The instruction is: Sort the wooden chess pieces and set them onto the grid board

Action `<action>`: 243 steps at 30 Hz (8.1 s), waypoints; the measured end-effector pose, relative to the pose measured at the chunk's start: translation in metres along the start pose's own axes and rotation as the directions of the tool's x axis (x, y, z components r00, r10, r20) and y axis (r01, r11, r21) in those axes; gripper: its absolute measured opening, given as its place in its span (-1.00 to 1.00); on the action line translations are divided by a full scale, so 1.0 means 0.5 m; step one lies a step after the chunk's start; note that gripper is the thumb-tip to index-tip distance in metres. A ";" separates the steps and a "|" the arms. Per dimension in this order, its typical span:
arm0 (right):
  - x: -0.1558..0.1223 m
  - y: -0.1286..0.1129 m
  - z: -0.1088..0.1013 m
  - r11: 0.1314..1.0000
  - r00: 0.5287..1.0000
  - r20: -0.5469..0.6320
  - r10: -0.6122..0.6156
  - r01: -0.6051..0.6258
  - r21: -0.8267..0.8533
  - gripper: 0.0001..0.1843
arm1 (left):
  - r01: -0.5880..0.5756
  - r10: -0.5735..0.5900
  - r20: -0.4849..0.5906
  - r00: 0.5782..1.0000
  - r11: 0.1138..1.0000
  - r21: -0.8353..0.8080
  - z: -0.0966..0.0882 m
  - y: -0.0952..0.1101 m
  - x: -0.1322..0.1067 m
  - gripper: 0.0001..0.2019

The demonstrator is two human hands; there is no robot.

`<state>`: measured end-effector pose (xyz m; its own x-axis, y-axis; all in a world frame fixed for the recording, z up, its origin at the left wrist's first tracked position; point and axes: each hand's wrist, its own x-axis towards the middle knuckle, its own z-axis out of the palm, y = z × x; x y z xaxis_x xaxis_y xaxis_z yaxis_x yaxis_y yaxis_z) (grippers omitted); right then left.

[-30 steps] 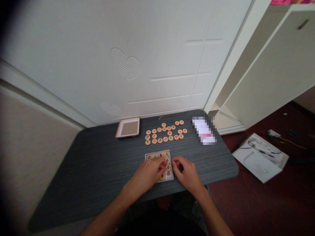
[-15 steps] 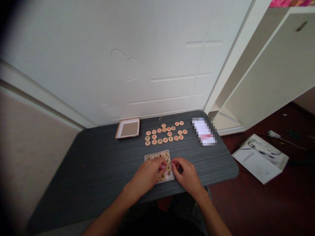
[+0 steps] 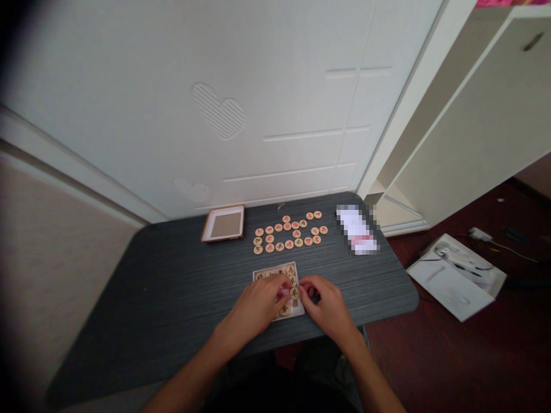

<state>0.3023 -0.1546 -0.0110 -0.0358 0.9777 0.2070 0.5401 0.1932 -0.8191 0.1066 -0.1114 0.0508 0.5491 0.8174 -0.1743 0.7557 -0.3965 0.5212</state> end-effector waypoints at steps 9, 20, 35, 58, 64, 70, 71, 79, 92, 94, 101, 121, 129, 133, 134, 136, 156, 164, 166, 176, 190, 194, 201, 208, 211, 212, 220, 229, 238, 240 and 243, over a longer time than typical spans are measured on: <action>0.001 -0.009 -0.001 0.999 1.000 0.006 0.022 -0.023 0.023 -0.86 | -0.017 0.017 -0.015 1.000 1.000 -0.003 -0.020 -0.008 0.002 -0.87; 0.006 -0.010 -0.008 0.998 0.998 -0.030 0.056 -0.055 0.043 -0.85 | -0.100 0.153 -0.207 0.966 0.964 0.247 -0.070 -0.007 0.143 -0.83; 0.008 -0.008 -0.018 0.985 0.985 -0.094 0.144 -0.133 0.114 -0.85 | -0.108 0.166 -0.186 0.968 0.952 0.285 -0.038 -0.018 0.204 -0.86; 0.008 -0.006 -0.019 0.977 0.980 -0.120 0.158 -0.138 0.161 -0.84 | -0.132 0.104 -0.274 0.956 0.987 -0.088 -0.072 -0.005 0.113 -0.86; 0.008 0.000 -0.015 0.970 0.977 -0.131 0.169 -0.140 0.200 -0.82 | -0.134 0.065 -0.243 0.968 0.951 -0.280 -0.061 -0.009 0.060 -0.81; 0.007 -0.018 -0.009 0.943 0.979 -0.102 0.179 -0.140 0.302 -0.78 | -0.155 0.048 -0.252 0.967 0.894 -0.421 -0.037 0.003 0.032 -0.81; 0.008 -0.024 -0.008 0.938 0.980 -0.091 0.175 -0.138 0.317 -0.78 | -0.161 0.053 -0.251 0.967 0.886 -0.434 -0.034 0.004 0.028 -0.81; 0.019 -0.057 0.001 0.918 0.989 -0.033 0.144 -0.121 0.379 -0.74 | -0.232 0.130 -0.243 0.961 0.858 -0.459 -0.036 0.003 0.001 -0.92; 0.018 -0.074 -0.002 0.960 0.993 -0.031 0.115 -0.103 0.260 -0.75 | -0.156 0.044 -0.234 0.971 0.860 -0.485 -0.036 -0.019 -0.015 -0.92; 0.016 -0.078 -0.004 0.966 0.995 -0.007 0.099 -0.094 0.241 -0.75 | -0.122 0.006 -0.225 0.974 0.852 -0.509 -0.032 -0.021 -0.015 -0.87; 0.011 -0.083 -0.011 0.978 0.996 0.007 0.084 -0.084 0.189 -0.77 | -0.092 -0.031 -0.194 0.981 0.799 -0.595 -0.026 -0.024 -0.014 -0.83; 0.000 -0.069 -0.004 0.988 0.999 -0.007 0.054 -0.053 0.142 -0.79 | -0.079 -0.014 -0.178 0.984 0.860 -0.504 -0.017 -0.010 -0.024 -0.87; -0.003 -0.071 -0.010 0.993 0.999 0.002 0.033 -0.033 0.111 -0.82 | -0.077 0.010 -0.161 0.987 0.906 -0.417 -0.013 -0.009 -0.031 -0.87; -0.002 -0.052 -0.006 0.992 0.996 -0.042 0.075 -0.070 0.102 -0.82 | -0.048 0.000 -0.134 0.991 0.932 -0.358 -0.013 -0.009 -0.035 -0.87; -0.002 -0.046 -0.004 0.992 0.996 -0.048 0.081 -0.076 0.100 -0.82 | -0.037 -0.006 -0.124 0.992 0.940 -0.340 -0.012 -0.009 -0.037 -0.87; -0.002 -0.036 -0.002 0.993 0.996 -0.050 0.080 -0.075 0.091 -0.82 | -0.018 -0.014 -0.100 0.995 0.953 -0.304 -0.009 -0.010 -0.040 -0.87; -0.004 -0.027 0.000 0.996 0.997 -0.052 0.052 -0.048 0.081 -0.83 | 0.014 -0.015 -0.017 1.000 0.998 -0.063 0.006 0.008 -0.026 -0.92; -0.005 -0.027 0.000 0.994 0.997 -0.054 0.055 -0.049 0.099 -0.83 | -0.014 0.011 -0.028 1.000 0.994 -0.106 0.009 0.006 -0.023 -0.94; -0.005 -0.025 0.001 0.994 0.997 -0.056 0.054 -0.048 0.097 -0.83 | -0.017 0.015 -0.030 0.999 0.996 -0.088 0.010 0.006 -0.022 -0.93; -0.006 -0.023 0.002 0.994 0.996 -0.073 0.058 -0.050 0.100 -0.83 | -0.018 0.017 -0.023 1.000 0.999 -0.047 0.009 0.009 -0.021 -0.86; -0.003 -0.023 -0.001 0.995 0.995 -0.078 0.057 -0.050 0.092 -0.79 | 0.046 -0.046 -0.006 0.999 0.997 -0.062 -0.001 0.007 -0.023 -0.87; -0.002 -0.023 -0.001 0.995 0.995 -0.080 0.057 -0.050 0.090 -0.79 | 0.057 -0.056 0.005 0.998 0.996 -0.064 -0.003 0.010 -0.022 -0.88; -0.002 -0.025 -0.001 0.993 0.995 -0.073 0.070 -0.062 0.101 -0.81 | 0.036 -0.037 -0.004 0.999 0.998 -0.060 0.006 0.010 -0.020 -0.90; -0.003 -0.022 -0.001 0.994 0.995 -0.077 0.065 -0.057 0.098 -0.79 | 0.049 -0.051 -0.027 0.998 0.996 -0.072 -0.003 0.007 -0.020 -0.91; -0.002 -0.023 -0.002 0.993 0.995 -0.072 0.066 -0.058 0.098 -0.79 | 0.073 -0.075 -0.024 0.997 0.995 -0.065 -0.006 0.009 -0.019 -0.90; -0.002 -0.023 -0.003 0.993 0.995 -0.071 0.067 -0.060 0.098 -0.79 | 0.077 -0.079 -0.021 0.997 0.995 -0.063 -0.005 0.010 -0.018 -0.90; -0.004 -0.024 -0.003 0.995 0.995 -0.065 0.069 -0.064 0.079 -0.79 | 0.078 -0.080 -0.030 0.996 0.995 -0.060 0.000 0.005 -0.016 -0.86; -0.004 -0.022 0.000 0.994 0.993 -0.086 0.086 -0.080 0.073 -0.79 | 0.105 -0.107 -0.037 0.994 0.993 -0.056 0.003 0.002 -0.005 -0.84; -0.003 -0.021 0.001 0.994 0.992 -0.091 0.085 -0.079 0.069 -0.79 | 0.082 -0.085 -0.050 0.995 0.995 -0.054 0.002 0.000 -0.012 -0.85; -0.003 -0.021 0.001 0.994 0.992 -0.091 0.089 -0.083 0.069 -0.80 | 0.074 -0.076 -0.058 0.995 0.996 -0.049 0.004 -0.002 -0.013 -0.85; -0.003 -0.022 0.001 0.994 0.992 -0.087 0.091 -0.085 0.068 -0.80 | 0.062 -0.065 -0.056 0.996 0.997 -0.050 0.006 -0.005 -0.014 -0.83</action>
<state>0.2961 -0.1581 -0.0026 0.0866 0.9804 0.1770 0.4831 0.1141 -0.8681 0.1019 -0.1171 0.0481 0.4780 0.8635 -0.1607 0.7697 -0.3236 0.5503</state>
